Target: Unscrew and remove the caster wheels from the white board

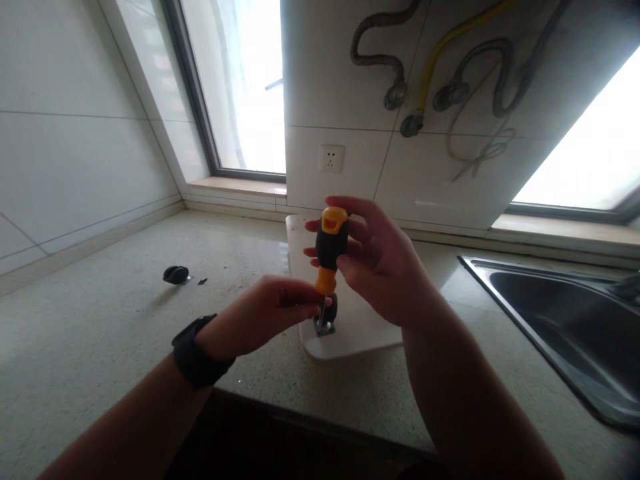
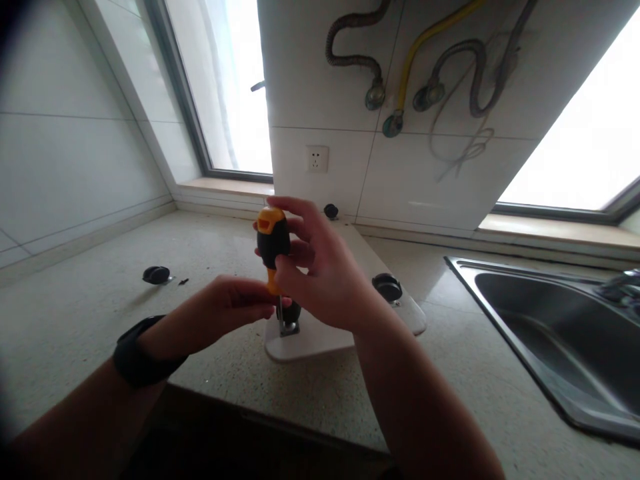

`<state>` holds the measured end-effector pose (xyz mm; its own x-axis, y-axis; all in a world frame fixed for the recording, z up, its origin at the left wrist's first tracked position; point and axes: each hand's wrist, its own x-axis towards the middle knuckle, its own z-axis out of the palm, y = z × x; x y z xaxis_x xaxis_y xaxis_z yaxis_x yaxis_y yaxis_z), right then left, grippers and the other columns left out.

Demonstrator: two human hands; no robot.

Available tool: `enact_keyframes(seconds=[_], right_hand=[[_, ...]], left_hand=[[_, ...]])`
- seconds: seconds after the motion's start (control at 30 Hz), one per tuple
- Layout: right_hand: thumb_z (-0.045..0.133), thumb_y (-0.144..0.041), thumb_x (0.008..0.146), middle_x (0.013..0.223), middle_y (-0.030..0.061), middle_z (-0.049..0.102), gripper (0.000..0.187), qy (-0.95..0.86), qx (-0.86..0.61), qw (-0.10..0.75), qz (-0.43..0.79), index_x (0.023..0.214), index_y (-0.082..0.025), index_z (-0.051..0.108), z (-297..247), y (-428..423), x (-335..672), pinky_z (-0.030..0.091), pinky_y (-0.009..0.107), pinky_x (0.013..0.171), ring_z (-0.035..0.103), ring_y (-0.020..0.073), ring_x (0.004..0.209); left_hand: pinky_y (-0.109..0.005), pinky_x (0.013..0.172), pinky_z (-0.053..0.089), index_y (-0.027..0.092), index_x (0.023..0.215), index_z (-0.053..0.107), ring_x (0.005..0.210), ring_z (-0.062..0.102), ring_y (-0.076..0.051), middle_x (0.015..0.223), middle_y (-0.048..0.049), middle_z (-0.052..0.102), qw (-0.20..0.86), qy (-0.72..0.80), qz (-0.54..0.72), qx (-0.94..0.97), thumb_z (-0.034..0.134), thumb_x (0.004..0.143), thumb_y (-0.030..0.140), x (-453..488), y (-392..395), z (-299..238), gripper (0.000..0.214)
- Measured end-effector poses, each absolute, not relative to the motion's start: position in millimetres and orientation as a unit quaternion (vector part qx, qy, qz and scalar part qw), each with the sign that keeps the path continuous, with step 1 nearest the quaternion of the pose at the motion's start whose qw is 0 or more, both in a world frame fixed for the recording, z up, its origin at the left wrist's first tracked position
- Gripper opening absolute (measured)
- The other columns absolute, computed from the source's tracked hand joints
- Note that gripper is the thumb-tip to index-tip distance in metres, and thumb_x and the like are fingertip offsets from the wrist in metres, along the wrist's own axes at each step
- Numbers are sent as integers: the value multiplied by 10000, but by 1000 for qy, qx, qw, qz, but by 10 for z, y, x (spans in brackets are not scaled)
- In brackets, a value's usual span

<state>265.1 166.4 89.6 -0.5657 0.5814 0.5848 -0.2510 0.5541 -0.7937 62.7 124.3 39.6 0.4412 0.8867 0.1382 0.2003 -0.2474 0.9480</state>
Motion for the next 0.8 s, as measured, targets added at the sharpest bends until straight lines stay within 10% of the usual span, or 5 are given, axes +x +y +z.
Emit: enact_keyframes(seconds=[0.27,0.6,0.8], right_hand=[[845,-400,815,1286,47,610,577,-798,-189,490,296,1315,-313,570,941,1607,2644,588,367,865,641,208,1048],[672,-151,878,1179,59,678,552,-774,-165,505,345,1399,-256,524,909,1639,2671,624,358,851,710,187,985],[815,-301,822,1164,39,656,553,-784,-200,508,294,1328,-298,591,924,1622,2648,619,340,771,666,189,958]], left_hand=[[-277,691,533,173,1007,809,718,651,-138,905,-53,790,468,401,392,683,731,926,304,714,1240,291,172],[-271,688,508,162,872,688,752,658,-141,838,-20,740,407,444,429,673,763,880,269,796,1230,235,131],[-262,633,484,171,870,611,709,626,-135,792,1,689,395,454,436,669,765,881,293,856,1201,162,198]])
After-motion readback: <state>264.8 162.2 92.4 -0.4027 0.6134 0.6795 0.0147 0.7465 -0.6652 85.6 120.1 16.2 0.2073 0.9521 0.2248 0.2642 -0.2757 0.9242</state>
